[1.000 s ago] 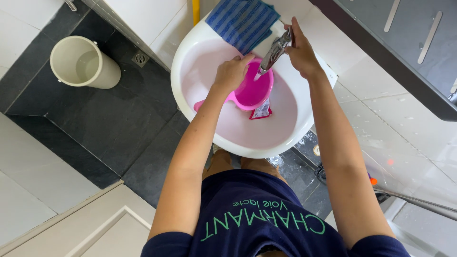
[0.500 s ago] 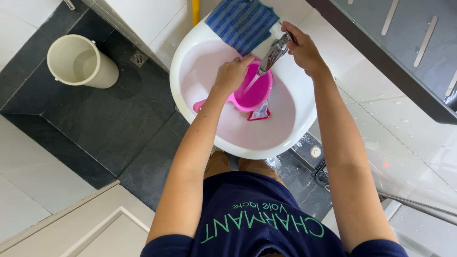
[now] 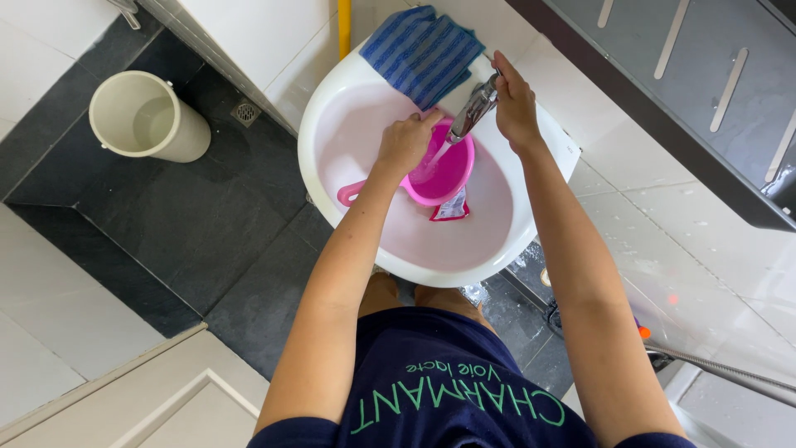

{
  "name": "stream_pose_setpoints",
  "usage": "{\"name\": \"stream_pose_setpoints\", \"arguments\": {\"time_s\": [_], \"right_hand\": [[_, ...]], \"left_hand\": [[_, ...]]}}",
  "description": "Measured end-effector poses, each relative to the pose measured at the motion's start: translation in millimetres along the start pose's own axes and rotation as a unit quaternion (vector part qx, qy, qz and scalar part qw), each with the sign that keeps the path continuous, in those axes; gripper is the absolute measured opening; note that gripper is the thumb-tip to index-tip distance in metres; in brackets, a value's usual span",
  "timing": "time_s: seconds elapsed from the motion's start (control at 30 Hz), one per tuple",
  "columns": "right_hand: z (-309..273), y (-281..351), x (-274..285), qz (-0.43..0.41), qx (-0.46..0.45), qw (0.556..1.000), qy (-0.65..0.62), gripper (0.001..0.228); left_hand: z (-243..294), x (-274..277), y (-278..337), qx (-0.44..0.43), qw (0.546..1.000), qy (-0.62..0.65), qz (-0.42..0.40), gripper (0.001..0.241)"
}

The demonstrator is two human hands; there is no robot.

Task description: The person cleans a toilet by pouring soapy water from a pink scoop into the bowl and scrubbing with a brush. They then rinse the scoop and brush at a sink, add detergent powder to the scoop, and pour the mixture back into the toilet. Finally, they rinse the scoop and pour the water onto the floor.

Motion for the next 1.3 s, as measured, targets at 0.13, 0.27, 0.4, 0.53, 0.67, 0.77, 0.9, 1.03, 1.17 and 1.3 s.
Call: {"name": "stream_pose_setpoints", "arguments": {"time_s": [0.13,0.27,0.4,0.53,0.67,0.77,0.9,1.03,1.17,1.3], "right_hand": [[-22,8,3,-0.012,-0.063,0.997,-0.029,0.042],[-6,6,14,-0.033,-0.048,0.998,-0.035,0.044],[-31,-2,56,-0.019,-0.027,0.977,0.211,0.028],[-71,19,45,-0.077,-0.151,0.938,0.302,0.046],[-53,17,35,-0.07,-0.141,0.925,0.346,0.047],[-42,11,33,-0.058,-0.117,0.918,0.376,0.049],[-44,11,34,-0.059,-0.107,0.91,0.397,0.052],[-49,12,33,-0.065,-0.119,0.909,0.394,0.052],[-51,12,33,-0.067,-0.127,0.907,0.396,0.053],[-50,12,33,-0.074,-0.135,0.903,0.401,0.054]], "left_hand": [[-1,-3,2,-0.004,1.0,0.001,0.0,0.032],[-7,-2,11,-0.004,1.0,0.009,0.002,0.036],[-9,3,-1,-0.013,0.999,0.0,0.03,0.037],[-10,5,19,0.018,1.0,0.005,0.005,0.036],[-6,4,17,0.021,1.0,0.015,-0.002,0.035],[-3,1,11,0.022,1.0,0.003,0.001,0.035],[-1,-2,5,0.024,0.999,-0.019,-0.011,0.041],[9,9,7,0.041,0.998,-0.02,-0.037,0.042],[3,2,5,0.032,0.999,-0.031,-0.025,0.042],[0,-3,3,0.03,0.999,-0.034,-0.021,0.041]]}}
Point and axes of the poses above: each hand's wrist, its own y-axis away from the middle knuckle, its own x-axis out of the back of the hand, z = x × y, the point moved 2 cm from there along -y, towards the middle knuckle, and after that the axes turned 13 degrees about -z, right-handed, at the moved point
